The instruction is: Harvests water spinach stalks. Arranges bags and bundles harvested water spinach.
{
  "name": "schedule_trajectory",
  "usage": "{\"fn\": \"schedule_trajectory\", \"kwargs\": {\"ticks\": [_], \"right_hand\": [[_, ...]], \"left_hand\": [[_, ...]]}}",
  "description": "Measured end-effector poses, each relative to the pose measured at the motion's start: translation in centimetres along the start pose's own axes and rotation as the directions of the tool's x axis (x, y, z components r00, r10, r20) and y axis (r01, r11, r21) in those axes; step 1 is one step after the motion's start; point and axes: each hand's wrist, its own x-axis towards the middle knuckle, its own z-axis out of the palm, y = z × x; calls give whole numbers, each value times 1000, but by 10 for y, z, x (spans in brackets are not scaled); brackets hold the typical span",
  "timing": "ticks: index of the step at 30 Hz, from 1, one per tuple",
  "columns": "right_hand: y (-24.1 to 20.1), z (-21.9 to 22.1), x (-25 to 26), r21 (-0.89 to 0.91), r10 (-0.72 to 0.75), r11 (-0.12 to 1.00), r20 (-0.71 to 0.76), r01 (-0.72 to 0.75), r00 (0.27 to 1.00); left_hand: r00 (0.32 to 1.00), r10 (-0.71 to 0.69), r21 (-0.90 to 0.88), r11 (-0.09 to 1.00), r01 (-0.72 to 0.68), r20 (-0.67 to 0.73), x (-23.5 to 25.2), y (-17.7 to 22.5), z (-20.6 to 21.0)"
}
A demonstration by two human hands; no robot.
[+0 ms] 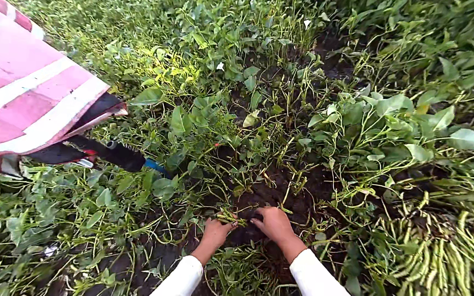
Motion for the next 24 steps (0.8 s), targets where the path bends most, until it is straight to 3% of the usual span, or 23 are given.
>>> {"fn": "schedule_trajectory", "kwargs": {"ticks": [5,8,11,17,24], "right_hand": [[5,-21,21,-12,-26,1000,37,27,999],[3,-18,19,-19,12,1000,41,-12,999],[-2,-11,11,8,94,995,80,-95,992],[-13,0,-26,81,177,979,129,-188,976],[-25,-54,-100,98,192,974,96,-202,977]], "left_hand": [[946,315,-69,945,-321,-76,25,-32,37],[845,535,236,818,-525,25,30,-53,49],[832,542,441,722,-533,118,32,-52,55],[775,631,385,705,-596,45,31,-74,57],[857,497,437,746,-503,137,36,-63,59]]}}
